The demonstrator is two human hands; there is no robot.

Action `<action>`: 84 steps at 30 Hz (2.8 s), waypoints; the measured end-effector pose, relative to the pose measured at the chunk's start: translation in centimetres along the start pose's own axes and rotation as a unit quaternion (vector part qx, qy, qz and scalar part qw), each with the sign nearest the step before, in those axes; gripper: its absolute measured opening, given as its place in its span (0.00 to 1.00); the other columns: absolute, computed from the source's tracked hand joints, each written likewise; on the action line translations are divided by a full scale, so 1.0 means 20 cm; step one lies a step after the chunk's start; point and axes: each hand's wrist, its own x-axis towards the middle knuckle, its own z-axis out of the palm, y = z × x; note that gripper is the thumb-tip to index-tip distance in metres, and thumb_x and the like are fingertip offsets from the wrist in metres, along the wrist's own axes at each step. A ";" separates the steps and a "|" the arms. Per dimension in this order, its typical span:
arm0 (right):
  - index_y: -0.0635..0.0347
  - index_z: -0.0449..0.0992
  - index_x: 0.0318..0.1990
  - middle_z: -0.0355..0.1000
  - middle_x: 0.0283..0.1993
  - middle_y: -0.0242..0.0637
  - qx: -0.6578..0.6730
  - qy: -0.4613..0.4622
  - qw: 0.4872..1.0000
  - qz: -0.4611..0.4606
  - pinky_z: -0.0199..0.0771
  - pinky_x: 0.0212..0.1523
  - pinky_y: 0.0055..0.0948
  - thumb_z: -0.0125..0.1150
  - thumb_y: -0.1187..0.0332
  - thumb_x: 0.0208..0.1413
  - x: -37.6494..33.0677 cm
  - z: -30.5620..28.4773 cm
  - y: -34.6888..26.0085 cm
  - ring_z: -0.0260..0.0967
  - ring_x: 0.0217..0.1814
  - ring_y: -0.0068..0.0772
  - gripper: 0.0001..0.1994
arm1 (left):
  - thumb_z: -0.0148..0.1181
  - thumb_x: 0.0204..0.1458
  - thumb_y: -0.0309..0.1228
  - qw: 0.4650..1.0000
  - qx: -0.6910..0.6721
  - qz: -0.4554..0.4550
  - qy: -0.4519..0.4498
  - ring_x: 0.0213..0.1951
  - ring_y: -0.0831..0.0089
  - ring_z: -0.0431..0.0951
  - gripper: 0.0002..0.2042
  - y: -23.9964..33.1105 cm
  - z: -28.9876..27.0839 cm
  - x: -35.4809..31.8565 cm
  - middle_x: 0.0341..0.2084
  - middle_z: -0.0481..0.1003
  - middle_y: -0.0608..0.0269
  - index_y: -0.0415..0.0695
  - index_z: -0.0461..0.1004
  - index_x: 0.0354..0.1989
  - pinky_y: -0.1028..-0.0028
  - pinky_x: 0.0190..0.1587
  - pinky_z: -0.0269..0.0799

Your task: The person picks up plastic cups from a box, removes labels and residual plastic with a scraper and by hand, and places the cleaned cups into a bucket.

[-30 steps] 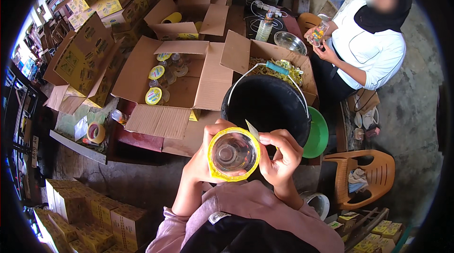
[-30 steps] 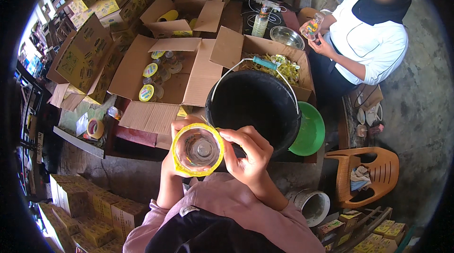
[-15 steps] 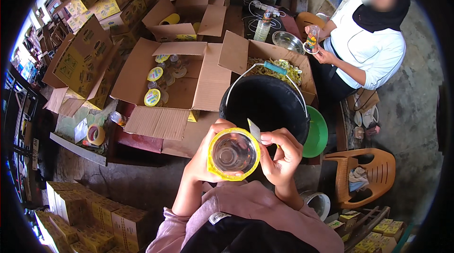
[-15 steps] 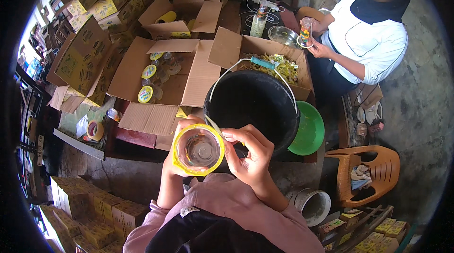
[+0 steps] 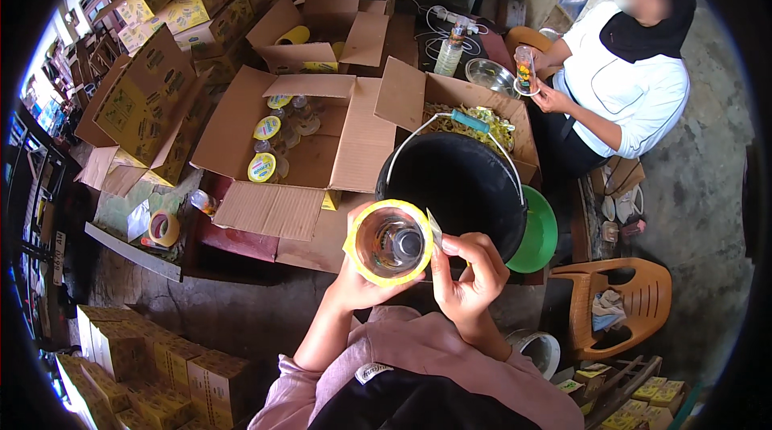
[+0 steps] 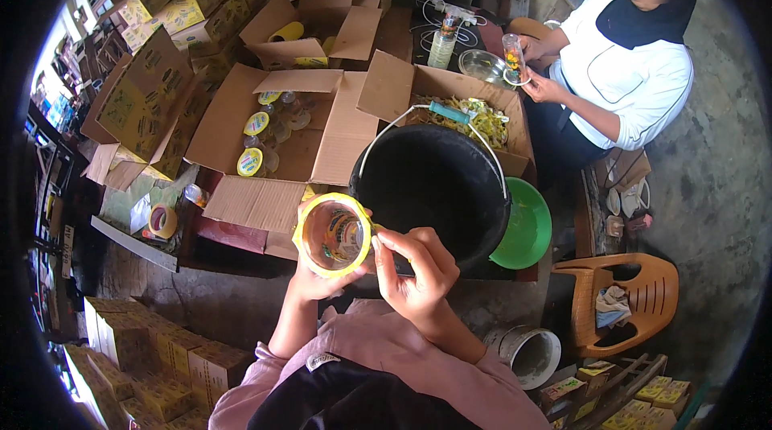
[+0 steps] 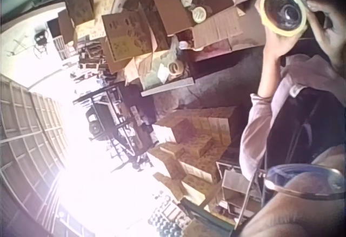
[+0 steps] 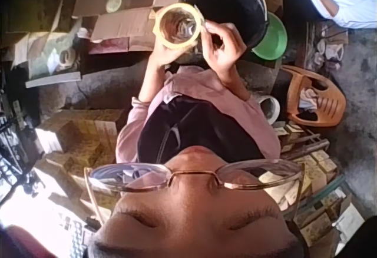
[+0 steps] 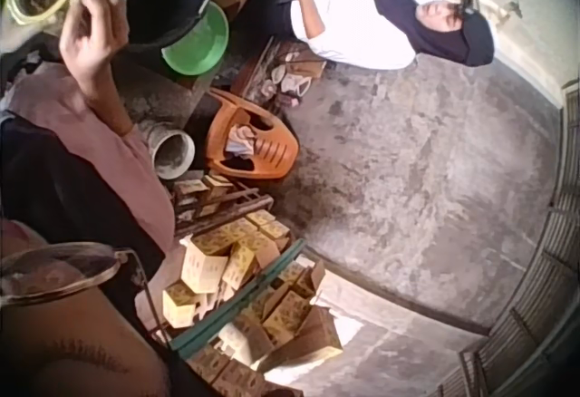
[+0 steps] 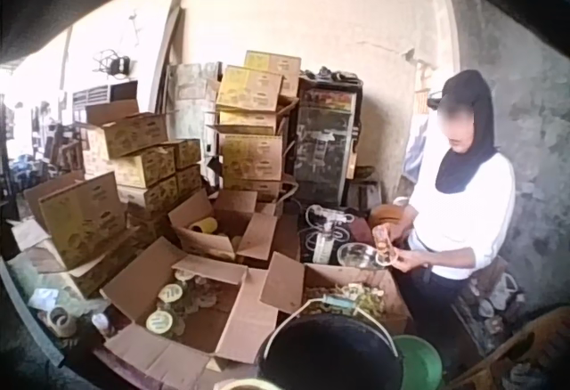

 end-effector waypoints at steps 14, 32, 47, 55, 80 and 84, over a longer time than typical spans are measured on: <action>0.65 0.73 0.30 0.68 0.21 0.36 0.000 -0.011 1.000 -0.005 0.64 0.19 0.19 0.60 0.83 0.36 0.03 0.02 0.01 0.65 0.19 0.27 0.10 | 0.69 0.30 0.25 0.998 0.058 0.019 -0.018 0.47 0.65 0.65 0.34 0.02 -0.04 -0.01 0.44 0.57 0.56 0.38 0.59 0.49 0.71 0.47 0.64; 0.68 0.72 0.30 0.67 0.20 0.35 0.048 0.042 0.997 0.038 0.64 0.20 0.16 0.61 0.84 0.35 -0.01 0.05 -0.01 0.64 0.19 0.21 0.11 | 0.57 0.46 0.41 0.983 -0.142 -0.110 -0.028 0.57 0.66 0.50 0.37 -0.03 -0.01 -0.07 0.54 0.48 0.55 0.38 0.44 0.58 0.67 0.57 0.47; 0.66 0.71 0.30 0.66 0.21 0.36 0.015 0.044 0.999 0.019 0.64 0.19 0.18 0.62 0.82 0.35 -0.02 0.07 -0.01 0.64 0.19 0.24 0.11 | 0.55 0.48 0.41 0.987 -0.099 -0.113 -0.048 0.57 0.65 0.49 0.33 -0.01 -0.01 -0.05 0.54 0.46 0.55 0.37 0.48 0.57 0.67 0.57 0.46; 0.65 0.72 0.30 0.65 0.20 0.35 -0.015 0.061 0.998 -0.019 0.63 0.18 0.18 0.62 0.81 0.35 0.01 0.07 0.00 0.64 0.18 0.25 0.11 | 0.55 0.47 0.40 0.984 -0.096 -0.135 -0.059 0.58 0.62 0.45 0.29 -0.02 0.01 -0.06 0.54 0.44 0.53 0.36 0.53 0.54 0.66 0.58 0.44; 0.67 0.73 0.30 0.66 0.20 0.37 0.035 0.034 0.999 0.019 0.63 0.20 0.18 0.60 0.84 0.35 0.02 0.03 0.00 0.64 0.19 0.23 0.11 | 0.58 0.44 0.39 0.986 -0.114 -0.100 -0.071 0.57 0.63 0.46 0.31 0.02 -0.02 -0.04 0.51 0.48 0.53 0.37 0.55 0.53 0.67 0.57 0.45; 0.67 0.73 0.30 0.67 0.20 0.37 0.025 0.034 0.999 0.021 0.63 0.20 0.18 0.60 0.84 0.36 0.02 0.02 0.01 0.65 0.19 0.24 0.10 | 0.59 0.43 0.40 0.991 -0.066 -0.082 -0.084 0.56 0.62 0.47 0.33 0.04 -0.04 -0.02 0.50 0.49 0.53 0.36 0.53 0.54 0.68 0.57 0.46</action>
